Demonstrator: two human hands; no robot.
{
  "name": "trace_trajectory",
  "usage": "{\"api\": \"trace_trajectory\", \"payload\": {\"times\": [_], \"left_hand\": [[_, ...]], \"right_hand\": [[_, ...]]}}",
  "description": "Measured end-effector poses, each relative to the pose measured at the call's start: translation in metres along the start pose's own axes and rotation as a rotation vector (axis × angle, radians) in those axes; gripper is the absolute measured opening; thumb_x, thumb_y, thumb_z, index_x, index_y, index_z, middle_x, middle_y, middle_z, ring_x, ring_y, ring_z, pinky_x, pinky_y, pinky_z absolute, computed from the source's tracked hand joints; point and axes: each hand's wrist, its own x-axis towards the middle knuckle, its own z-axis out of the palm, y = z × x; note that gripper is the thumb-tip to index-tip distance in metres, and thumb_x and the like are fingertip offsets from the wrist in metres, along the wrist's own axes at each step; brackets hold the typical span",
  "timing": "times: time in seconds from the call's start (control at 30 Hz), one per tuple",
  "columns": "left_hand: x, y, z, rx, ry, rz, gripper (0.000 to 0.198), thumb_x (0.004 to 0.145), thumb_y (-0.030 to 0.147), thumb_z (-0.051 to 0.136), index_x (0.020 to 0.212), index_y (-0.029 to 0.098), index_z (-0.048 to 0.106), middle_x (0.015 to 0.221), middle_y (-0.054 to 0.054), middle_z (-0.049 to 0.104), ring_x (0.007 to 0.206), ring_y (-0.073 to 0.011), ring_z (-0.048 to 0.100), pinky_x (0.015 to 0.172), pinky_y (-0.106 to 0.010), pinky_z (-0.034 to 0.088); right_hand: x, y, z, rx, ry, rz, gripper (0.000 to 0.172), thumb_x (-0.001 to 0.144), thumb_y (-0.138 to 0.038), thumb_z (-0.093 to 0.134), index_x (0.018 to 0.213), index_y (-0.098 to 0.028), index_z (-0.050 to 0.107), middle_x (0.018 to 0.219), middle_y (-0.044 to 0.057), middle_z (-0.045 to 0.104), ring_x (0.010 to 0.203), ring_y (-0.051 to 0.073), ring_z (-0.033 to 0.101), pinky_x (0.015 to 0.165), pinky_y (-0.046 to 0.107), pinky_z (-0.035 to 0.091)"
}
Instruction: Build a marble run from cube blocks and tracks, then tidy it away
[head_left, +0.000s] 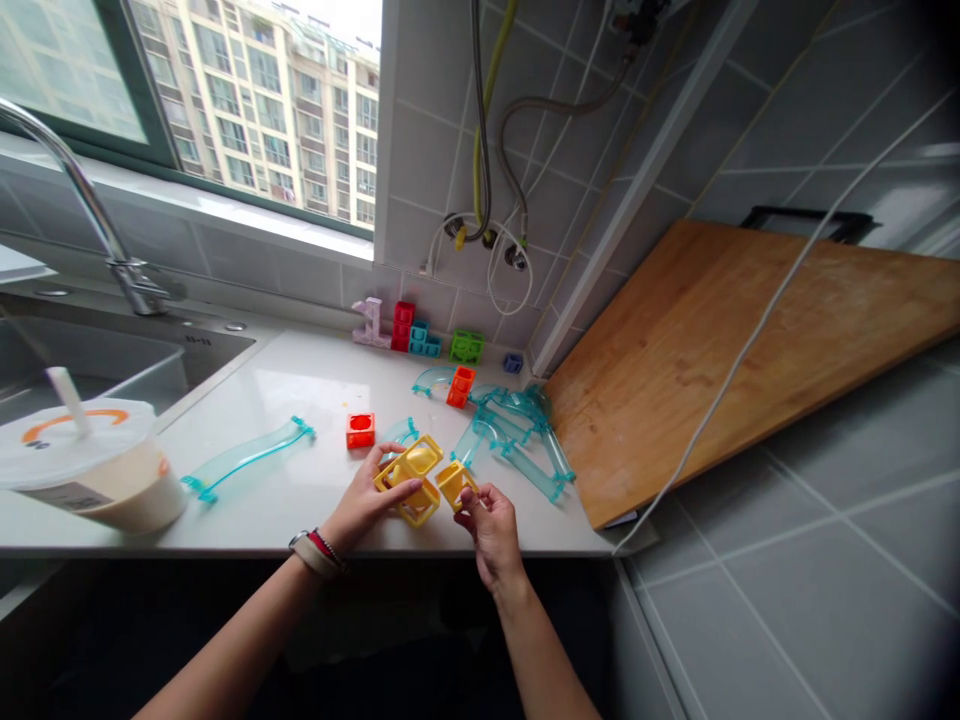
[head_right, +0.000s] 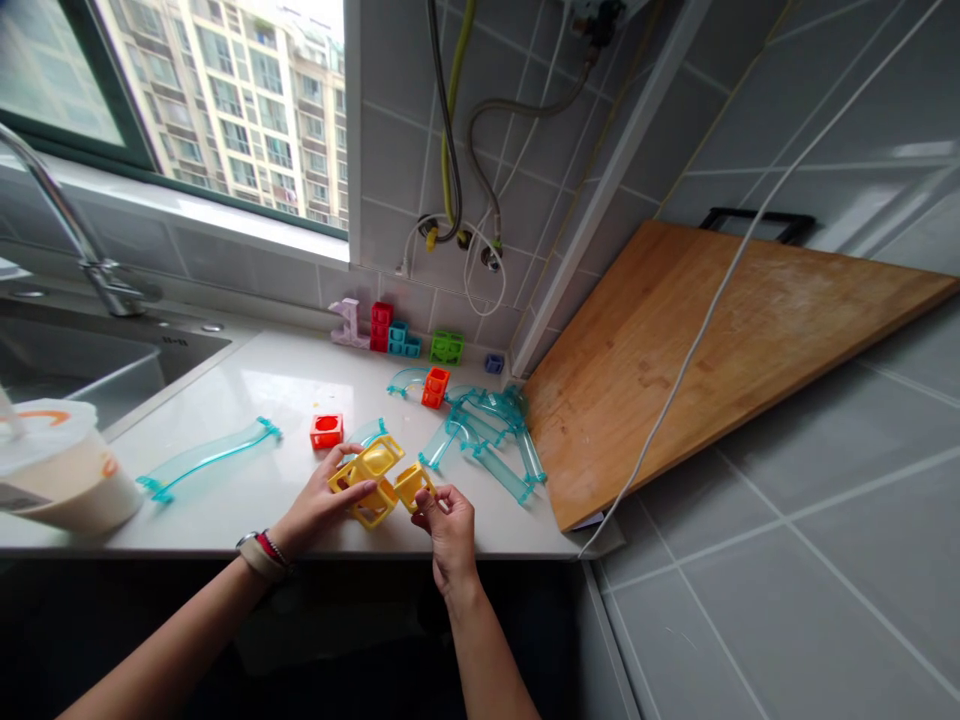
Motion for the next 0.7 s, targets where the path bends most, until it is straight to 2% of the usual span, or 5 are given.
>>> {"api": "trace_trajectory", "payload": {"times": [0.1,0.2,0.4,0.53,0.7], "left_hand": [[-0.001,-0.001,0.001,0.04,-0.049,0.017,0.061,0.077,0.04,0.084,0.119,0.025,0.042,0.104,-0.004,0.072,0.085,-0.0224,0.074,0.073,-0.033,0.061],[-0.001,-0.001,0.001,0.062,-0.044,0.025,0.059,0.079,0.041,0.083,0.119,0.025,0.042,0.102,-0.004,0.072,0.082,-0.0213,0.073,0.07,-0.031,0.06],[-0.001,-0.002,0.001,0.078,-0.044,0.036,0.059,0.079,0.041,0.083,0.119,0.024,0.043,0.098,-0.003,0.071,0.079,-0.0201,0.072,0.068,-0.029,0.059],[0.0,-0.002,0.0,0.043,-0.024,0.011,0.066,0.076,0.041,0.086,0.123,0.024,0.042,0.102,-0.006,0.072,0.085,-0.0237,0.074,0.072,-0.032,0.06],[0.0,0.001,0.0,-0.007,-0.022,-0.026,0.068,0.077,0.04,0.085,0.127,0.025,0.041,0.103,-0.007,0.073,0.088,-0.0262,0.075,0.074,-0.035,0.061]], "right_hand": [[0.002,0.004,0.004,-0.023,-0.019,-0.006,0.047,0.068,-0.049,0.092,0.076,-0.021,0.056,0.073,-0.002,0.065,0.067,0.013,0.062,0.061,0.023,0.054],[0.005,0.005,0.007,-0.032,-0.024,-0.04,0.052,0.064,-0.045,0.095,0.081,-0.023,0.051,0.073,-0.006,0.059,0.065,0.011,0.061,0.053,0.019,0.05],[0.008,0.008,0.004,-0.053,-0.071,-0.025,0.064,0.063,-0.045,0.095,0.115,-0.023,0.063,0.082,-0.004,0.06,0.071,0.013,0.064,0.06,0.023,0.057],[0.009,0.012,0.004,-0.137,-0.098,-0.038,0.066,0.061,-0.049,0.095,0.114,-0.018,0.07,0.075,-0.003,0.06,0.066,0.013,0.059,0.061,0.025,0.056],[0.013,0.02,0.002,-0.219,-0.138,-0.065,0.074,0.053,-0.054,0.097,0.111,-0.018,0.068,0.074,-0.002,0.063,0.067,0.016,0.06,0.064,0.03,0.057]]}}
